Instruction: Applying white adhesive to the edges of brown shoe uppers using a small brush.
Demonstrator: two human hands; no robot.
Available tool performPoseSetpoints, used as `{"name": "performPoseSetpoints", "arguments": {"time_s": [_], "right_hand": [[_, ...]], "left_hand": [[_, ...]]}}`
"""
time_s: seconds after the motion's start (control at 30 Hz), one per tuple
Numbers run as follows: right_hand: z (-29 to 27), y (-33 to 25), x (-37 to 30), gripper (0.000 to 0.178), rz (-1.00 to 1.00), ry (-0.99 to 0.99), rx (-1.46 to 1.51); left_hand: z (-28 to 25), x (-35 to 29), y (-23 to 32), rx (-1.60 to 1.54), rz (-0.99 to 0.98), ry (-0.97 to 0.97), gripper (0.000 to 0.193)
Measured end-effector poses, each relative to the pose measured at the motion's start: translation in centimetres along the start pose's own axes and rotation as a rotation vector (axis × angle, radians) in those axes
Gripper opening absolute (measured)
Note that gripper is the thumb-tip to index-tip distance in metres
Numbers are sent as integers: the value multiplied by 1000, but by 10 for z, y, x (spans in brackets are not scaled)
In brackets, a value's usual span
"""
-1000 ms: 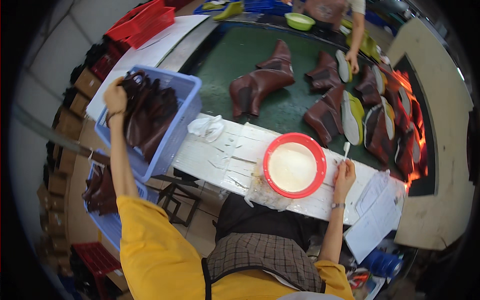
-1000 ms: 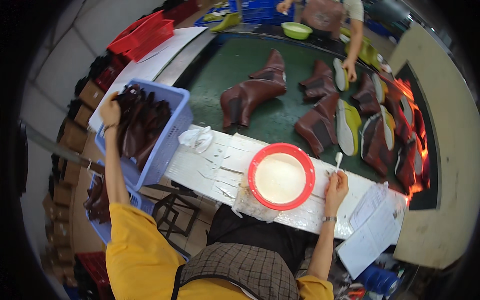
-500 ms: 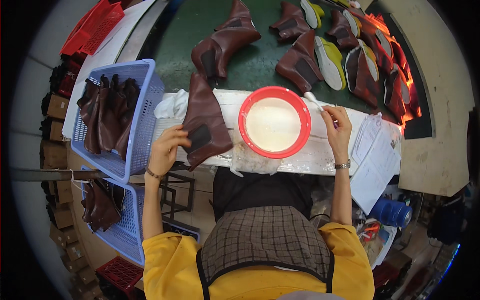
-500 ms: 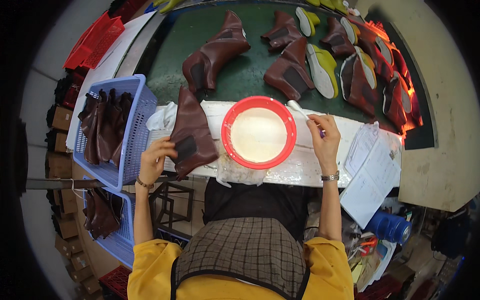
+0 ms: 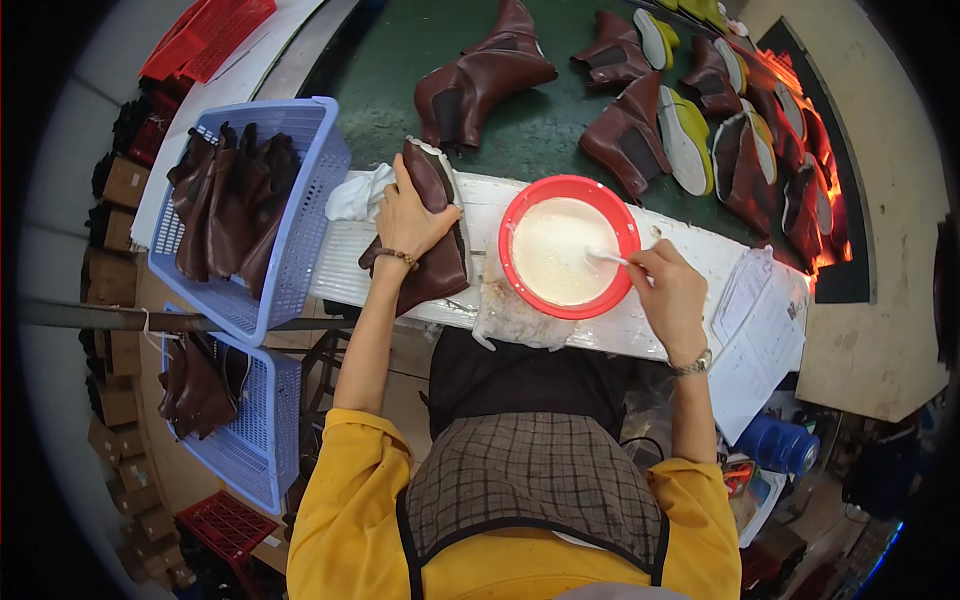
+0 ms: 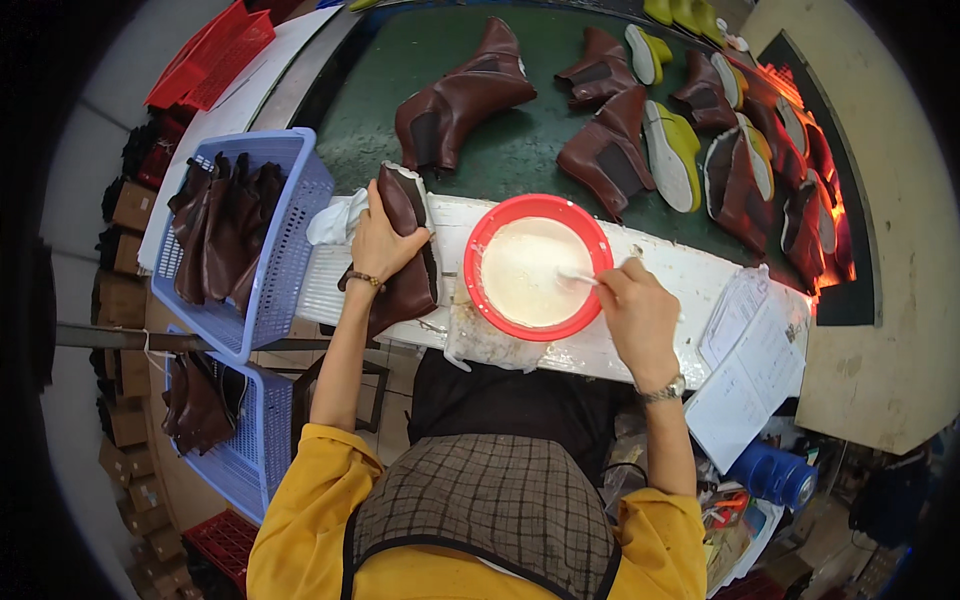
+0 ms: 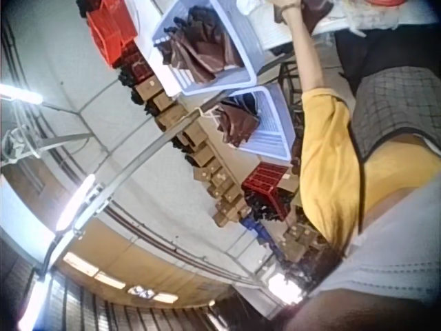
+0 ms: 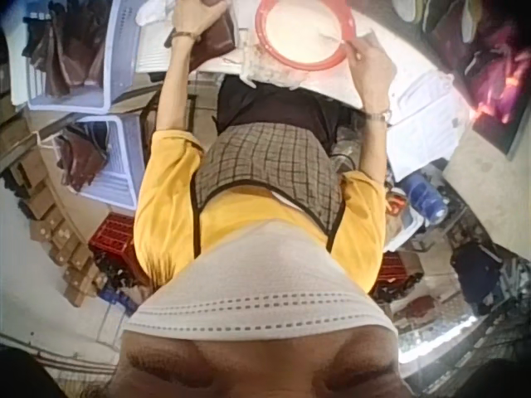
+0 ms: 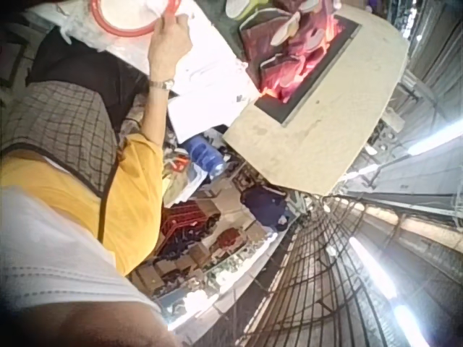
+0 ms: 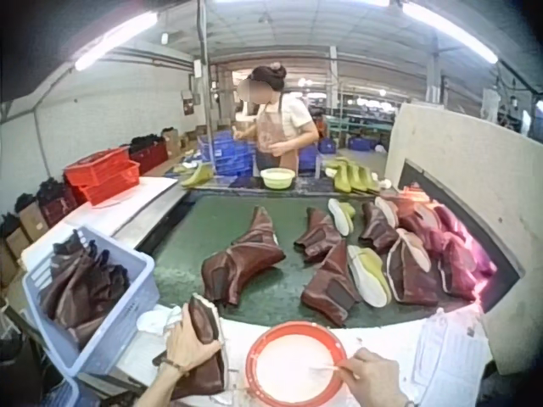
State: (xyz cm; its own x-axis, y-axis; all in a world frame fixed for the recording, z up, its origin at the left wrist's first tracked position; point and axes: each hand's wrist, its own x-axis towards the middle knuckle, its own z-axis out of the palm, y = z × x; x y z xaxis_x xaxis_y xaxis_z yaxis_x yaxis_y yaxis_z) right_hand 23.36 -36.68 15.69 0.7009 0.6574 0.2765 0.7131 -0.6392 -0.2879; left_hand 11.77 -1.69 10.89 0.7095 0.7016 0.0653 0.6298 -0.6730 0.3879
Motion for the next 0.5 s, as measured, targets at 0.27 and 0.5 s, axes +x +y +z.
{"name": "performPoseSetpoints", "arguments": {"time_s": [0.27,0.5], "right_hand": [[-19,16,6,17,118,88,518],[-20,-28,66,18,-328,207,527]], "left_hand": [[-88,-15,-3,-727,97,-318,37],[-132,-43,45,-798,162,-807,29]]}}
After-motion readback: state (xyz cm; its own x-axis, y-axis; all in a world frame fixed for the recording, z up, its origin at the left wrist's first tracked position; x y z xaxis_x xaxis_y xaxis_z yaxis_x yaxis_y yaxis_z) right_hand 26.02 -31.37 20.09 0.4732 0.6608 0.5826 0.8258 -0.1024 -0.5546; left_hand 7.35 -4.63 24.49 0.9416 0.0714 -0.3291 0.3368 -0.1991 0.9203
